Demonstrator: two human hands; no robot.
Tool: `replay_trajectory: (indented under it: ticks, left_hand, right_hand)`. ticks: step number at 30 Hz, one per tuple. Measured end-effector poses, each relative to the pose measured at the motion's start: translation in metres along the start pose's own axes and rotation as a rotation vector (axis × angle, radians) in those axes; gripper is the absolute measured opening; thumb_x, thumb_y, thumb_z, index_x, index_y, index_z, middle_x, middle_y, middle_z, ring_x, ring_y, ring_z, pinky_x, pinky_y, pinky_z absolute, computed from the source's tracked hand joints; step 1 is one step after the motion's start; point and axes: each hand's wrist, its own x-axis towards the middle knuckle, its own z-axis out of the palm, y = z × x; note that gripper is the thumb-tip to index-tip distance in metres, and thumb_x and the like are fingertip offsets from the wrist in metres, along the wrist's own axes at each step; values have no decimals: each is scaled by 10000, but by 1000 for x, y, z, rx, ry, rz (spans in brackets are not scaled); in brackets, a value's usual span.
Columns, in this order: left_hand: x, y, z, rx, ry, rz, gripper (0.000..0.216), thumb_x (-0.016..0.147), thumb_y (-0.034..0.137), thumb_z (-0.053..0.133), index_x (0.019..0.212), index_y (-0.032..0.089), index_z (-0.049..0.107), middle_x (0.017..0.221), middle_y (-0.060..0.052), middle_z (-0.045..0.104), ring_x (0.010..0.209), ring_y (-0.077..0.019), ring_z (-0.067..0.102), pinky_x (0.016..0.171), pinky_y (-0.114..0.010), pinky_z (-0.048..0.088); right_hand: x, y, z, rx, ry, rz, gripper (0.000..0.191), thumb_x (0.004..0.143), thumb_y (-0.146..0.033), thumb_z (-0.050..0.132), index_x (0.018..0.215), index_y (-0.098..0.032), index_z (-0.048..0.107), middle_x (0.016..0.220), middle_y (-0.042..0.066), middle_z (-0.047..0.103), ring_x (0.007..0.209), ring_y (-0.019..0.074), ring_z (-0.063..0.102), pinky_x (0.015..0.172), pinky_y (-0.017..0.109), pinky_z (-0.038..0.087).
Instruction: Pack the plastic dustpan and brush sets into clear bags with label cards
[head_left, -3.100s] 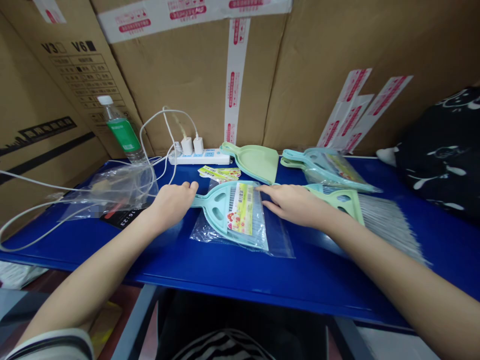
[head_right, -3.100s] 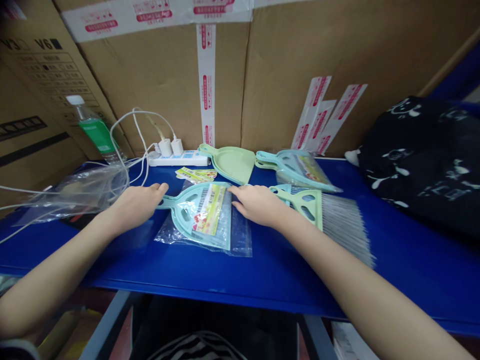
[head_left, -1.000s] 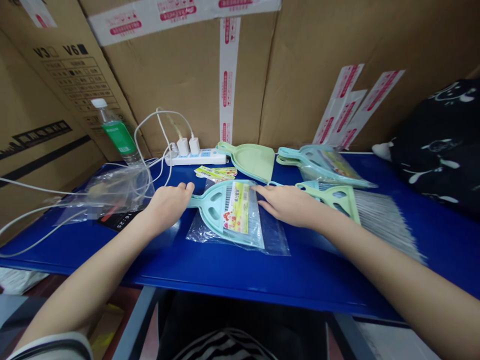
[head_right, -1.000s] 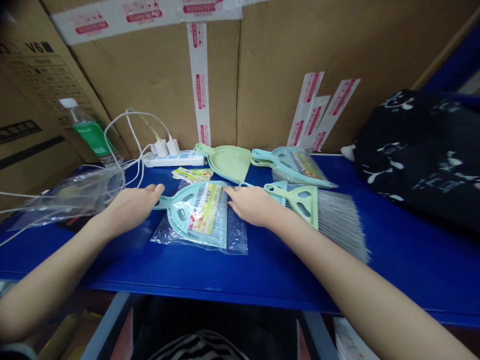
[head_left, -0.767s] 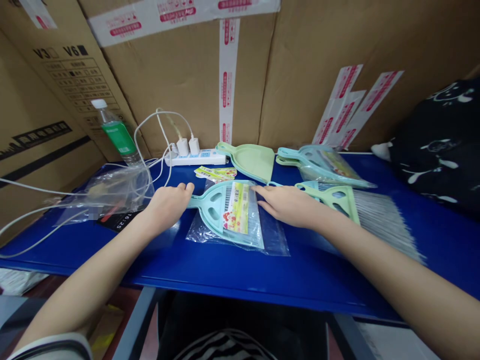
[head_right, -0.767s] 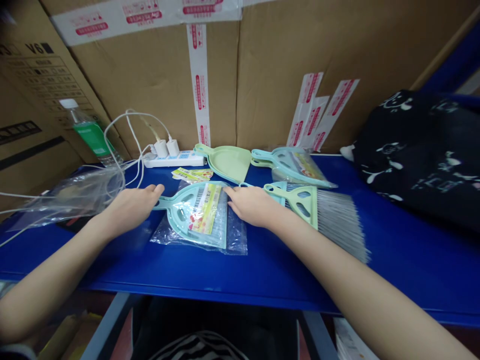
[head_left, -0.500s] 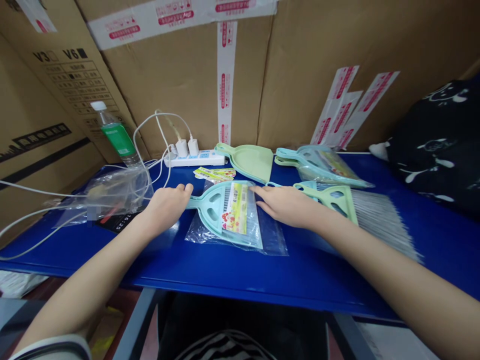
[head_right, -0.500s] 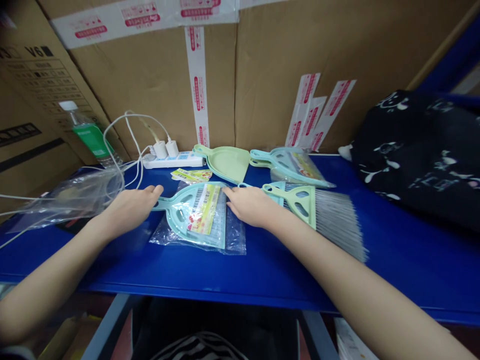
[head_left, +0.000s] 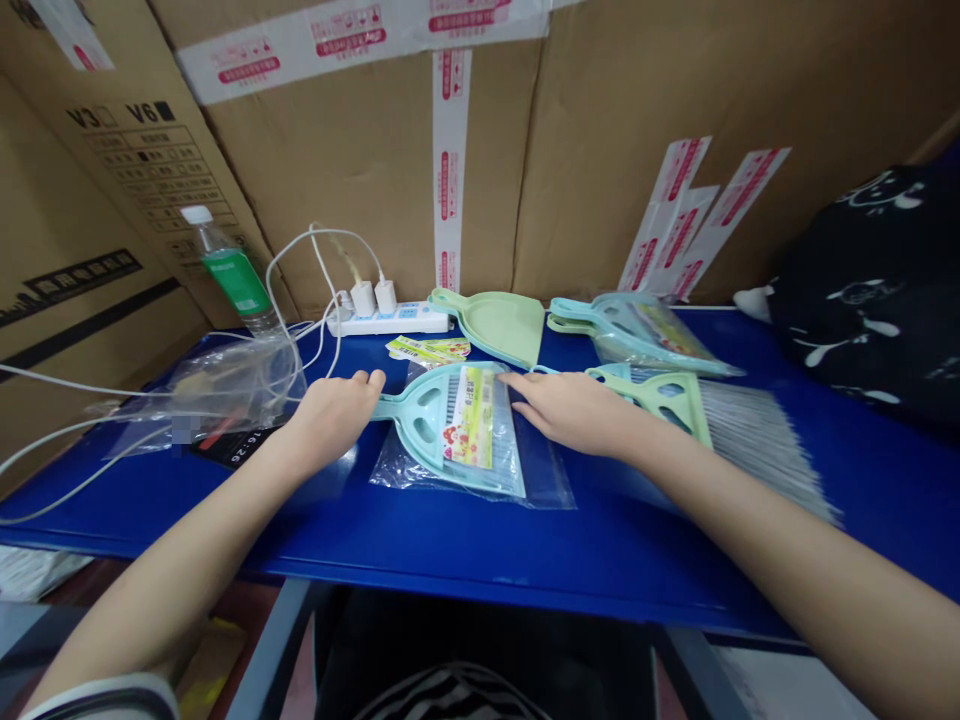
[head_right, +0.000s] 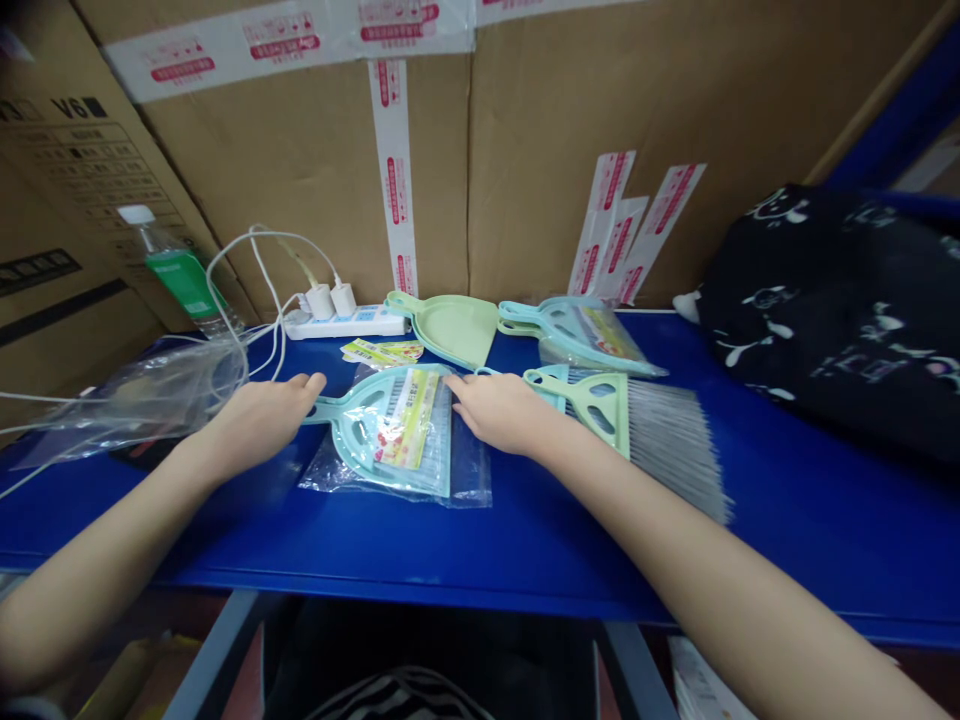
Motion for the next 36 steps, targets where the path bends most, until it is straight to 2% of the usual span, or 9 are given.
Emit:
replay_trajectory:
  ticks: [6, 10, 20, 28, 36]
  left_hand:
    - [0, 0, 1, 8, -10, 5, 406, 790, -58, 315, 1113, 94, 508, 1008, -146, 665, 883, -267, 694, 710, -349, 550]
    - [-1, 0, 1, 11, 0, 12, 416, 779, -61, 311, 1108, 97, 510, 1002, -145, 670, 872, -262, 696, 702, -343, 550]
    - [-1, -1, 1, 8, 16, 9, 413, 773, -54, 316, 1098, 107, 515, 969, -138, 673, 843, -251, 699, 686, -331, 546]
    - [-1, 0, -2, 18, 3, 10, 420, 779, -58, 318, 1116, 101, 512, 982, -140, 670, 861, -255, 698, 703, -332, 549]
    - [-1, 0, -1, -2, 11, 6, 415, 770, -60, 320, 1098, 98, 519, 969, -149, 670, 859, -271, 699, 691, -347, 550]
  right_hand:
    - [1, -1, -3, 11, 5, 32, 418, 988, -268, 277, 1328, -147, 487, 1193, 160, 659, 998, 305, 664, 725, 384, 500]
    - [0, -2, -4, 3, 22, 31, 426, 983, -354, 320, 1297, -140, 513, 1145, 164, 679, 974, 302, 672, 695, 364, 498]
    - [1, -2, -1, -1, 52, 26, 418, 968, -339, 360, 1300, -143, 521, 1123, 152, 695, 925, 287, 687, 662, 354, 510]
    - [2, -2, -2, 26, -2, 48, 441, 980, -349, 332, 1340, -137, 475, 1187, 159, 666, 1011, 316, 659, 741, 405, 513]
    - [1, -2, -1, 8, 19, 39, 436, 972, -347, 338, 1326, -145, 491, 1161, 157, 680, 993, 310, 667, 715, 388, 514]
